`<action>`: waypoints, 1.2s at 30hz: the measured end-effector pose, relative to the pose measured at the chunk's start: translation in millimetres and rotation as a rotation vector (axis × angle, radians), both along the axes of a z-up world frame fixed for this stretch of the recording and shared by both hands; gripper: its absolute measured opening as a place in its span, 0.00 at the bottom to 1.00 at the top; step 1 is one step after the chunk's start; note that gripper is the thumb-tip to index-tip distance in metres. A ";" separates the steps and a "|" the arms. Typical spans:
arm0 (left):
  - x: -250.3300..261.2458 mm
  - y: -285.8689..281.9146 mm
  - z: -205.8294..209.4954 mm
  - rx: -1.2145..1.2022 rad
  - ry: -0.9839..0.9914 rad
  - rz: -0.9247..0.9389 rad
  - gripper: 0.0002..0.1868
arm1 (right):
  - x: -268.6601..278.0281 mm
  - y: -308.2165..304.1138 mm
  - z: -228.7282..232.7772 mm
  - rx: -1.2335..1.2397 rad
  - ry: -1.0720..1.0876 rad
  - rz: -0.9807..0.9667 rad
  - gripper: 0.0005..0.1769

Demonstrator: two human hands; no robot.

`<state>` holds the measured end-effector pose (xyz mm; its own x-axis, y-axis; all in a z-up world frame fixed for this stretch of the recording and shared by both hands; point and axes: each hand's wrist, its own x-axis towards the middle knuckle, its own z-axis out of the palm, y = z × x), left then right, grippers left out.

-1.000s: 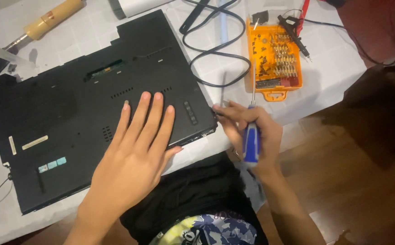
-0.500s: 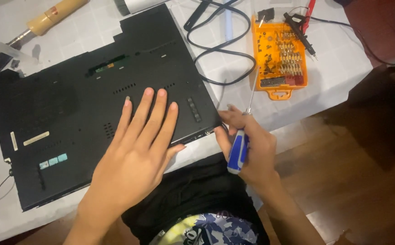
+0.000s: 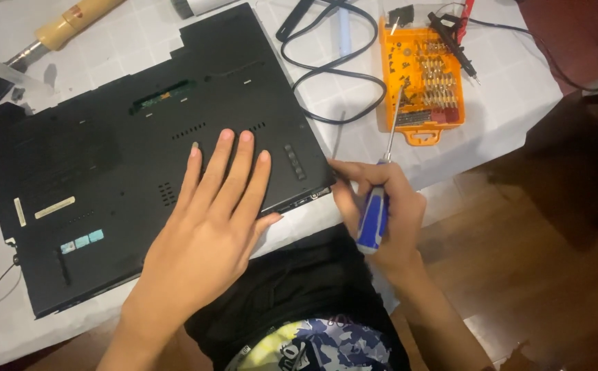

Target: The person uses a screwdriver to remove screws from the back panel of a black laptop. They repeatedly reach for a screwdriver bit kit to change the screwdriver head and continue unscrewing various screws from the device's casing.

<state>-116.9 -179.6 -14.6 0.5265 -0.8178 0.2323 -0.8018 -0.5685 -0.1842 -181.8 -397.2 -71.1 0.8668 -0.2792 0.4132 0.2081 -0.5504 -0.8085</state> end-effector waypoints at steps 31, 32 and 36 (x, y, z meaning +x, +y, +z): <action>2.6 1.2 1.7 -0.100 0.129 -0.006 0.35 | -3.8 25.6 -2.1 0.074 -0.230 -0.102 0.24; 2.0 0.4 -1.7 -0.089 0.115 0.005 0.35 | -5.0 23.4 -8.9 -0.027 -0.226 -0.140 0.23; -1.6 -0.7 -13.2 -0.102 0.075 0.037 0.35 | -12.3 13.0 -53.7 -0.324 -0.260 -0.307 0.27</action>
<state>-118.5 -180.2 -27.8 0.5749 -0.7717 0.2719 -0.7893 -0.6106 -0.0640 -194.1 -384.2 -124.8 0.6223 -0.3261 0.7116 0.1693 -0.8315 -0.5291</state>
